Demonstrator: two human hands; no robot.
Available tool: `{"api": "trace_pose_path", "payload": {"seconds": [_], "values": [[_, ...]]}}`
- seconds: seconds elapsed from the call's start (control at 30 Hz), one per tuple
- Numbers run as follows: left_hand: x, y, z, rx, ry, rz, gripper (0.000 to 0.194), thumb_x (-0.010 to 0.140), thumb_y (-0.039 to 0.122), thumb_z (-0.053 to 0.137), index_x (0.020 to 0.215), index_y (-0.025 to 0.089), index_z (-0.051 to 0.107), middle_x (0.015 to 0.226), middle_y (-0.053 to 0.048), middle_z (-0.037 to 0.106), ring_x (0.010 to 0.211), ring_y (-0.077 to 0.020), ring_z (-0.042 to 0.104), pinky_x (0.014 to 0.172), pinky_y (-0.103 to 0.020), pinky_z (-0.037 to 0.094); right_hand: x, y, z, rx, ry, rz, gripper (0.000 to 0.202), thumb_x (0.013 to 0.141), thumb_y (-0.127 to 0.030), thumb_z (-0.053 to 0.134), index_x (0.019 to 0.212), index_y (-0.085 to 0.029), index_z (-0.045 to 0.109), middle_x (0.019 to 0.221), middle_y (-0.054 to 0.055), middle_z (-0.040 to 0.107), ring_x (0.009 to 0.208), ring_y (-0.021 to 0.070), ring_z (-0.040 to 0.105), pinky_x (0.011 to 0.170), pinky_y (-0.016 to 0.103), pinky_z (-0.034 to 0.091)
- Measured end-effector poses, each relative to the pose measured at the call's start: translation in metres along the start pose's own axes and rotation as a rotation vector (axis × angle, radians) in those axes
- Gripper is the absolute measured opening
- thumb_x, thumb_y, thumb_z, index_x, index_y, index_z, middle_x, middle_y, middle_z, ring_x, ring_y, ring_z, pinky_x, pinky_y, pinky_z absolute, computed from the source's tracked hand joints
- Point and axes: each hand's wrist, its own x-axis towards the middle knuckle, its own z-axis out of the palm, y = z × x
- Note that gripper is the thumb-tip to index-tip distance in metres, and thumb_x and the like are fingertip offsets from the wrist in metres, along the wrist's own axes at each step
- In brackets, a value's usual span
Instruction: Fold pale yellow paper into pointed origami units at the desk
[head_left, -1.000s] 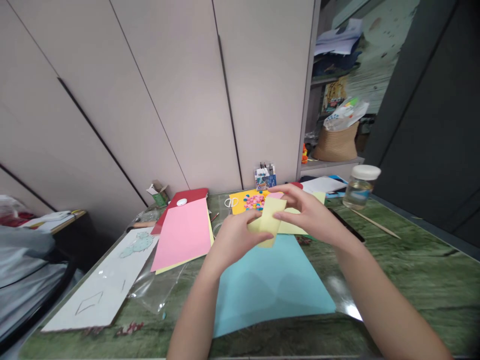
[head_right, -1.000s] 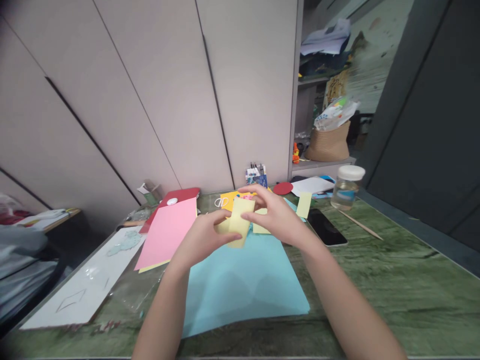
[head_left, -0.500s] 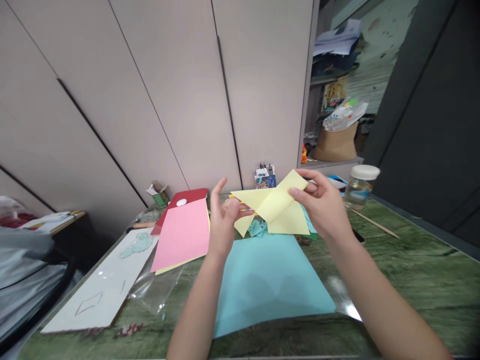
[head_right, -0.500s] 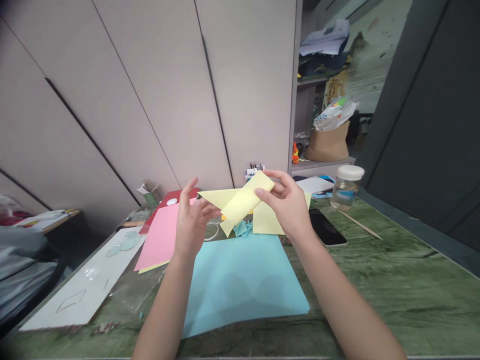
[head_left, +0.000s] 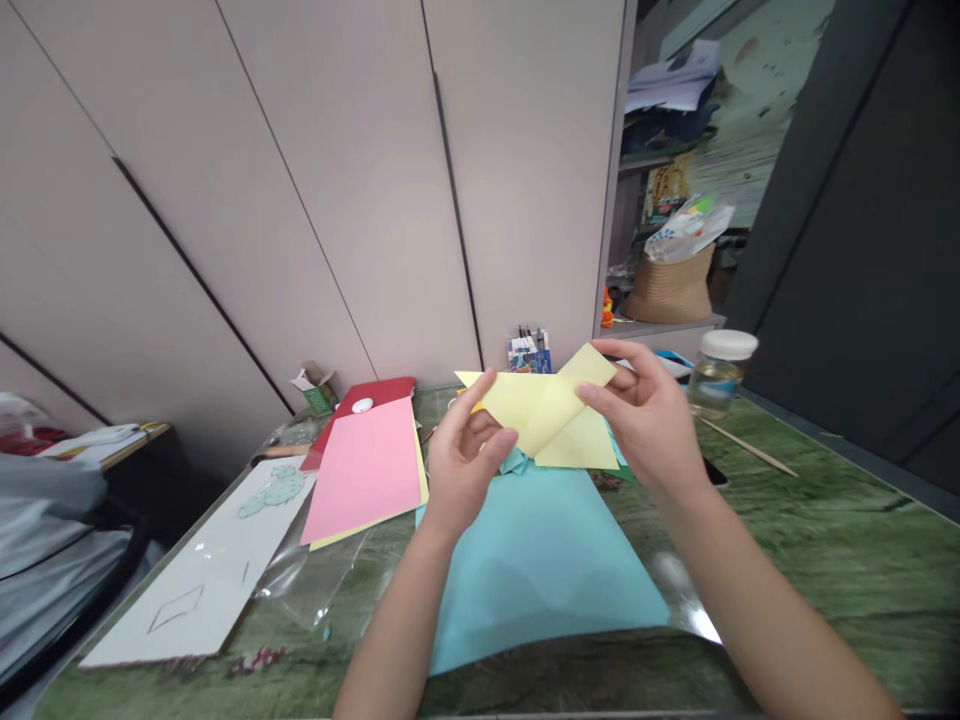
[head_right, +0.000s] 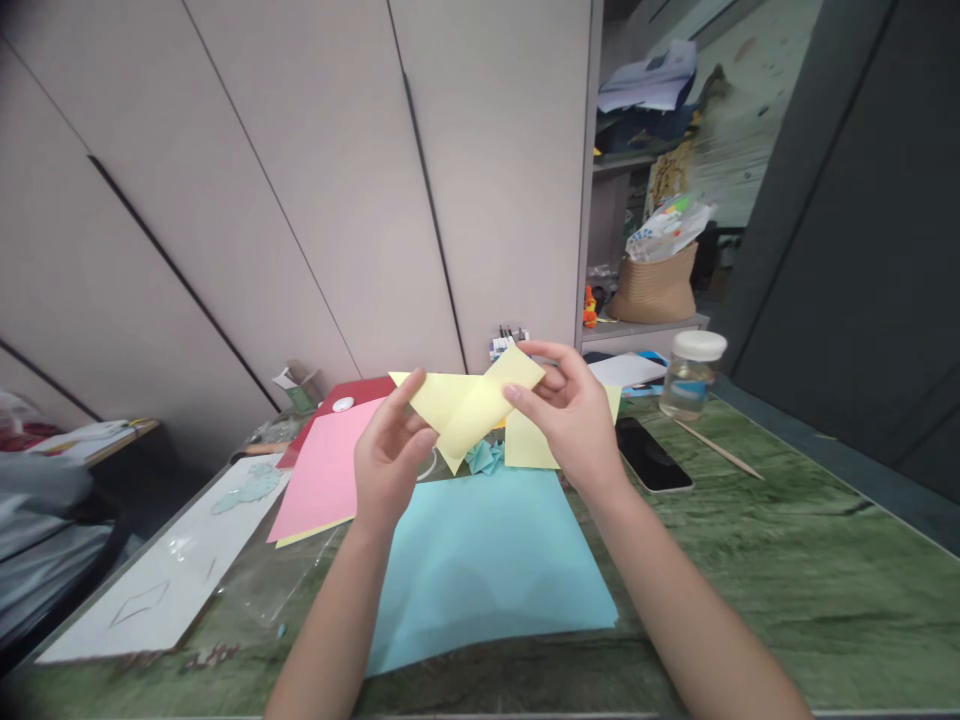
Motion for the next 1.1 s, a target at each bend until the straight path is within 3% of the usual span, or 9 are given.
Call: {"api": "trace_pose_path", "payload": {"seconds": [0.1,0.23,0.4,0.57,0.73,0.83,1.1], "values": [[0.001,-0.002,-0.001,-0.121,-0.059,0.008,0.056,0.077,0.043,0.065,0.129,0.025,0.053,0.117,-0.011,0.062,0.081,-0.0178,0.064,0.07,-0.03,0.054,-0.001,-0.001,0.0,-0.04,0.003,-0.023,0.036,0.071,-0.023,0.073,0.104,-0.028,0.059,0.087,0.0,0.071,0.081,0.0166,0.067,0.069,0.028,0.054],[0.0,0.0,0.004,-0.005,0.02,-0.048,0.067,0.067,0.028,0.077,0.129,0.026,0.052,0.117,-0.011,0.06,0.082,-0.0159,0.063,0.074,-0.031,0.056,-0.002,-0.002,0.002,-0.081,0.002,-0.038,0.037,0.071,-0.025,0.073,0.105,-0.028,0.058,0.086,0.0,0.071,0.081,0.0174,0.067,0.071,0.029,0.054],[-0.002,0.001,0.01,0.043,0.089,-0.02,0.062,0.072,0.023,0.073,0.129,0.029,0.05,0.12,-0.01,0.055,0.084,-0.0149,0.062,0.075,-0.03,0.057,-0.004,0.0,0.006,0.061,-0.067,0.099,0.055,0.071,-0.033,0.072,0.122,-0.029,0.052,0.099,0.003,0.069,0.092,0.0214,0.066,0.078,0.033,0.053],[-0.002,-0.002,0.01,0.076,0.102,0.026,0.056,0.075,0.022,0.07,0.127,0.03,0.052,0.116,-0.009,0.055,0.076,-0.011,0.061,0.069,-0.026,0.056,-0.008,0.009,0.013,0.105,-0.191,0.251,0.031,0.071,-0.034,0.074,0.096,-0.018,0.068,0.097,0.007,0.072,0.093,0.0239,0.066,0.08,0.034,0.053],[0.0,-0.002,0.008,0.268,0.115,0.154,0.037,0.075,0.018,0.07,0.11,0.029,0.066,0.084,0.0,0.058,0.062,-0.006,0.054,0.06,-0.017,0.052,-0.009,0.011,0.015,-0.006,-0.12,0.251,0.02,0.068,-0.034,0.076,0.08,-0.018,0.073,0.081,0.005,0.074,0.07,0.0184,0.068,0.064,0.028,0.054],[-0.001,0.0,0.006,0.329,0.103,0.194,0.029,0.075,0.017,0.069,0.102,0.027,0.07,0.076,0.001,0.055,0.06,-0.0053,0.054,0.057,-0.015,0.05,-0.009,0.009,0.014,-0.054,-0.093,0.226,0.017,0.067,-0.033,0.077,0.074,-0.018,0.073,0.076,0.003,0.074,0.065,0.0156,0.066,0.06,0.025,0.052],[-0.003,0.002,0.007,0.285,0.045,0.12,0.048,0.074,0.018,0.07,0.12,0.028,0.061,0.08,0.0,0.053,0.066,-0.008,0.054,0.066,-0.021,0.054,-0.01,0.01,0.015,-0.088,-0.067,0.18,0.017,0.066,-0.032,0.077,0.071,-0.018,0.072,0.069,0.002,0.072,0.06,0.0137,0.062,0.054,0.024,0.049]]}}
